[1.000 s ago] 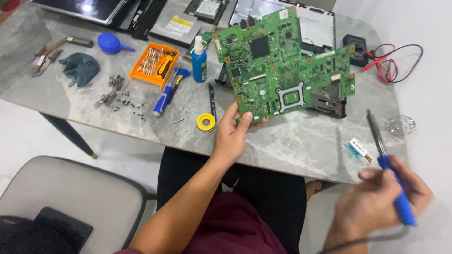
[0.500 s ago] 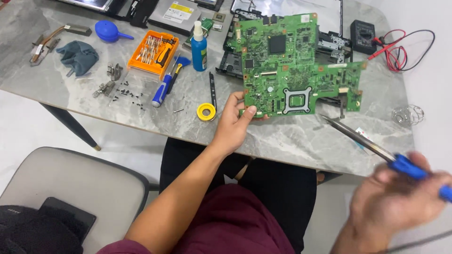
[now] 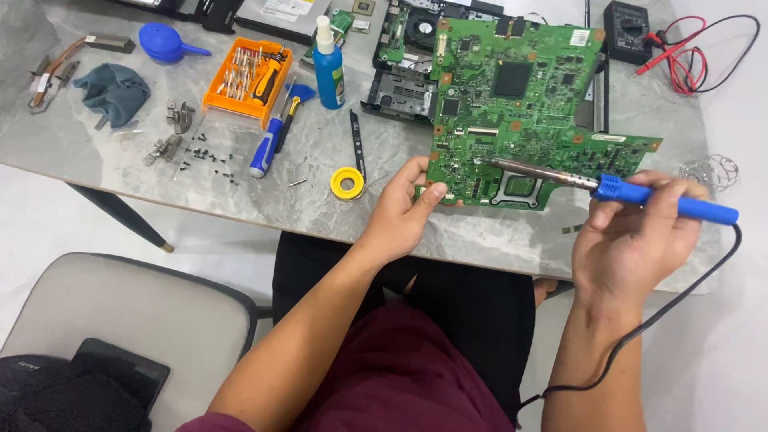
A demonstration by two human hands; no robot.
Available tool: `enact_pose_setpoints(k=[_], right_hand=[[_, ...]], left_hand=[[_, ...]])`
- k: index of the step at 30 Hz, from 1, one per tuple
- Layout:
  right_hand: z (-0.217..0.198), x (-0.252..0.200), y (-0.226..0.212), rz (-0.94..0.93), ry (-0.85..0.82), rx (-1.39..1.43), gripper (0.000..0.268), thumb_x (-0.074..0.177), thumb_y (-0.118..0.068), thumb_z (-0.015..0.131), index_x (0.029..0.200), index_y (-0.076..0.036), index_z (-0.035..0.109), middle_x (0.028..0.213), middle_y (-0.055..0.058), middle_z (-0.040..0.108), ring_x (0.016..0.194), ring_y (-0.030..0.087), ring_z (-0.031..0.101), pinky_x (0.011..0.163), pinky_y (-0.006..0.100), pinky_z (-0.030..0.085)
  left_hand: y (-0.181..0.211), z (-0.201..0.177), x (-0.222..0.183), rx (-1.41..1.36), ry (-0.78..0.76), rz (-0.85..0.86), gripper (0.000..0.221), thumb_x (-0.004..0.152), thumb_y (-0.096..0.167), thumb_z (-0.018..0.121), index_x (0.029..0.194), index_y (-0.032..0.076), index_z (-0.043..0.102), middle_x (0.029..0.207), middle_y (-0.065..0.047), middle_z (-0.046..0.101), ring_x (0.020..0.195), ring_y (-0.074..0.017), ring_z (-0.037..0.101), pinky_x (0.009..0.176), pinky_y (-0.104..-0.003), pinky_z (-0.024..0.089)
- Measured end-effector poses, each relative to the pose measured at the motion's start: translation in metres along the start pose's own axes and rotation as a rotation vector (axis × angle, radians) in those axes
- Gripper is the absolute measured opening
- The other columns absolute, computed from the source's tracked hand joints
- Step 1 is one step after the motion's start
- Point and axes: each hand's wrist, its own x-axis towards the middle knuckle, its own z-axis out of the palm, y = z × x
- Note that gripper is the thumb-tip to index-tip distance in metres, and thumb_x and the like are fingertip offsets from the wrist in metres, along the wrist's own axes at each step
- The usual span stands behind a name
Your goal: Repairing a laptop motherboard using a soldering iron
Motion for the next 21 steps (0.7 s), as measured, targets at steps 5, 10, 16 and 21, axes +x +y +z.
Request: enact_pose_setpoints(k=[5, 10, 16, 21], right_hand=[[-0.001, 0.004, 0.01, -0.056, 0.016, -0.05, 0.015, 0.099, -0.018, 0.062, 0.101, -0.015, 0.047, 0.086, 0.008, 0.058, 0.046, 0.016, 0.042, 0.043, 0.023, 0.032], [0.006, 0.001, 0.006, -0.049, -0.015, -0.098, 0.018, 0.099, -0.018, 0.061, 0.096, -0.015, 0.043, 0.084, 0.009, 0.056, 0.043, 0.017, 0.042, 0.041, 0.024, 0.031], [0.004, 0.004, 0.009, -0.038, -0.002, -0.102, 0.017, 0.099, -0.014, 0.06, 0.096, -0.017, 0.043, 0.082, 0.01, 0.057, 0.044, 0.016, 0.043, 0.039, 0.025, 0.029], [0.007, 0.004, 0.01, 0.004, 0.021, -0.123, 0.018, 0.1, -0.012, 0.056, 0.093, -0.017, 0.04, 0.08, 0.009, 0.055, 0.043, 0.014, 0.043, 0.038, 0.022, 0.028]], left_hand=[[-0.003, 0.003, 0.0, -0.153, -0.027, 0.05, 0.025, 0.097, 0.021, 0.052, 0.115, 0.004, 0.048, 0.099, -0.011, 0.063, 0.086, -0.0203, 0.068, 0.082, -0.03, 0.053], [0.01, 0.001, -0.002, -0.085, -0.03, -0.017, 0.029, 0.096, 0.022, 0.051, 0.119, 0.006, 0.047, 0.1, -0.009, 0.063, 0.089, -0.0208, 0.07, 0.086, -0.03, 0.05], [0.006, 0.0, -0.001, -0.004, -0.033, 0.022, 0.025, 0.097, 0.022, 0.051, 0.117, 0.007, 0.049, 0.102, -0.004, 0.06, 0.096, -0.0157, 0.062, 0.087, -0.028, 0.044], [0.006, 0.0, -0.001, 0.007, -0.03, 0.038, 0.027, 0.096, 0.024, 0.051, 0.117, 0.007, 0.049, 0.104, -0.004, 0.061, 0.097, -0.0153, 0.061, 0.087, -0.028, 0.043]])
